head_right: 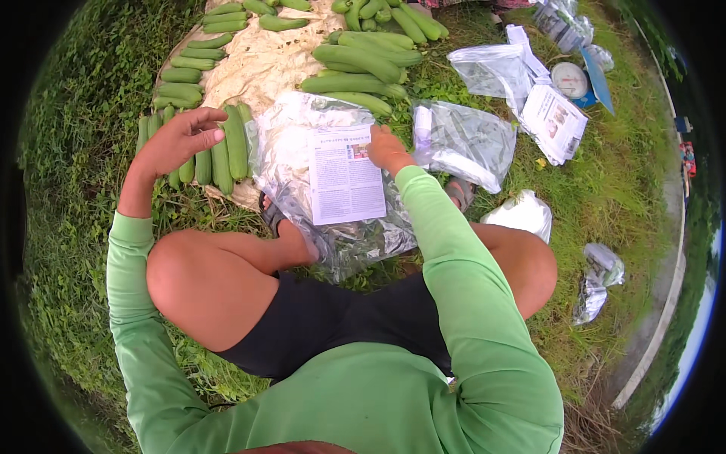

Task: The recorder and another person are sitting on the ground packaging harvested cucumbers into plastic bags along with informational flyers.

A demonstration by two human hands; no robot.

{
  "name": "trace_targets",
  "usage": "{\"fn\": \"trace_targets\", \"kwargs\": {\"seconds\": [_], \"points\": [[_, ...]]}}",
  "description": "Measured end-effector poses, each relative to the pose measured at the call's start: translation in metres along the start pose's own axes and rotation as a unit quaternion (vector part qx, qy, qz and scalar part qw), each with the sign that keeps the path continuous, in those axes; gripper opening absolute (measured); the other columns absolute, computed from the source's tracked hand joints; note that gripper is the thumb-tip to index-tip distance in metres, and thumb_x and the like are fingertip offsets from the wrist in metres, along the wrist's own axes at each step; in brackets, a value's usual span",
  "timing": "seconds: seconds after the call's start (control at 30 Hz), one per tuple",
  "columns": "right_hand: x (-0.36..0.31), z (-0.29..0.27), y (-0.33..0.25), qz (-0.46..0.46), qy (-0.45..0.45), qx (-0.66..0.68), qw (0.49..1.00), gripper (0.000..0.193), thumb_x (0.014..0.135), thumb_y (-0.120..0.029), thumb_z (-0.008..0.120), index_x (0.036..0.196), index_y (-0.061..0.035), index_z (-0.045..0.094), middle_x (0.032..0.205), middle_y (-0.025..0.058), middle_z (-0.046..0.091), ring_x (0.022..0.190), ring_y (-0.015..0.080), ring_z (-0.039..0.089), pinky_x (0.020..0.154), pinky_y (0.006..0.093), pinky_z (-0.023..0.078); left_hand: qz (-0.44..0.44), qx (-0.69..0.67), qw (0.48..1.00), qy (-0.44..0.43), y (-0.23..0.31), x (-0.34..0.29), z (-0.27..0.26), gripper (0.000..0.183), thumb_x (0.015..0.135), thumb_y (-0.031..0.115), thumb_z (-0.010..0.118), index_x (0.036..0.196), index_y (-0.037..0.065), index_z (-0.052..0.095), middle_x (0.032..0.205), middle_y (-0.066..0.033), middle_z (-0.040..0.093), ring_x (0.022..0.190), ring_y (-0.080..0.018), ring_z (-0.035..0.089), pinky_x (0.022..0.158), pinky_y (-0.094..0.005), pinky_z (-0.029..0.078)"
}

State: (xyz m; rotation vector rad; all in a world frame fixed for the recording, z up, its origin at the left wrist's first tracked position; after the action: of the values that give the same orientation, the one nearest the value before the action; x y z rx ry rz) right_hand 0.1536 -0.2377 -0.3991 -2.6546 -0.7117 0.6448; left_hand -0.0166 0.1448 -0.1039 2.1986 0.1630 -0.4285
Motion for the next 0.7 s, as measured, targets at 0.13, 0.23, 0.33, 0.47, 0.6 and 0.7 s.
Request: {"fn": "trace_targets", "kwargs": {"seconds": [0.13, 0.23, 0.33, 0.47, 0.6, 0.7], "points": [[0.004, 0.004, -0.027, 0.131, 0.017, 0.074, 0.988, 0.061, 0.097, -0.029, 0.063, 0.147, 0.0040, 0.054, 0.145, 0.0299, 0.060, 0.134, 0.0461, 0.058, 0.115, 0.0477, 0.046, -0.068, 0.055, 0.995, 0.049, -0.102, 0.034, 0.031, 0.056, 0.098, 0.033, 0.076, 0.140, -0.003, 0.063, 0.132, -0.0206, 0.070, 0.122, -0.0299, 0.066, 0.106, -0.0401, 0.051], [0.013, 0.005, 0.010, 0.168, -0.002, 0.093, 0.981, 0.057, 0.096, -0.029, 0.065, 0.144, 0.0022, 0.058, 0.145, 0.0289, 0.061, 0.133, 0.0459, 0.059, 0.113, 0.0471, 0.047, -0.054, 0.076, 0.993, 0.076, -0.180, 0.098, 0.094, 0.063, 0.094, 0.031, 0.079, 0.144, -0.002, 0.059, 0.141, -0.0238, 0.064, 0.132, -0.0367, 0.060, 0.111, -0.0425, 0.049], [0.021, 0.007, -0.004, 0.103, -0.017, 0.126, 0.987, 0.044, 0.096, -0.028, 0.068, 0.131, -0.0009, 0.070, 0.137, 0.0266, 0.067, 0.126, 0.0433, 0.064, 0.107, 0.0459, 0.051, -0.048, 0.128, 0.980, 0.142, -0.240, 0.130, 0.128, 0.075, 0.091, 0.029, 0.082, 0.152, -0.001, 0.050, 0.149, -0.0267, 0.056, 0.140, -0.0409, 0.053, 0.114, -0.0445, 0.047], [0.007, 0.006, -0.003, 0.017, 0.075, 0.145, 0.986, 0.022, 0.096, -0.017, 0.066, 0.108, -0.0088, 0.081, 0.117, 0.0203, 0.075, 0.110, 0.0368, 0.072, 0.098, 0.0454, 0.056, -0.055, 0.111, 0.958, 0.259, -0.255, 0.176, 0.150, 0.086, 0.089, 0.026, 0.082, 0.159, 0.000, 0.038, 0.144, -0.0299, 0.059, 0.136, -0.0436, 0.056, 0.112, -0.0457, 0.048], [0.004, 0.013, 0.012, 0.095, 0.128, 0.239, 0.958, 0.019, 0.097, -0.012, 0.067, 0.109, -0.0053, 0.079, 0.108, 0.0184, 0.077, 0.100, 0.0367, 0.073, 0.093, 0.0413, 0.057, -0.146, 0.042, 0.971, 0.186, -0.268, 0.206, 0.158, 0.072, 0.089, 0.029, 0.082, 0.148, 0.001, 0.052, 0.117, -0.0222, 0.075, 0.112, -0.0434, 0.070, 0.096, -0.0462, 0.055], [0.012, 0.014, 0.007, 0.095, 0.114, 0.261, 0.954, 0.020, 0.099, -0.012, 0.067, 0.112, -0.0020, 0.077, 0.102, 0.0166, 0.078, 0.089, 0.0304, 0.075, 0.084, 0.0385, 0.058, -0.145, 0.004, 0.984, 0.107, -0.269, 0.214, 0.149, 0.039, 0.093, 0.031, 0.078, 0.121, 0.004, 0.071, 0.109, -0.0206, 0.076, 0.104, -0.0404, 0.072, 0.088, -0.0481, 0.055]]}}
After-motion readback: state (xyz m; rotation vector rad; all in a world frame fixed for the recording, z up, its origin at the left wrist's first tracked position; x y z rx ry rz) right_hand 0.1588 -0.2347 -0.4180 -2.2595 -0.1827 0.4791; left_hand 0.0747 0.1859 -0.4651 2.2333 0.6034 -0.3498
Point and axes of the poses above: each hand's wrist, its own x-axis towards the middle knuckle, its own z-axis out of the palm, y = z × x, the point moved 3 cm from there along x, towards the middle knuckle
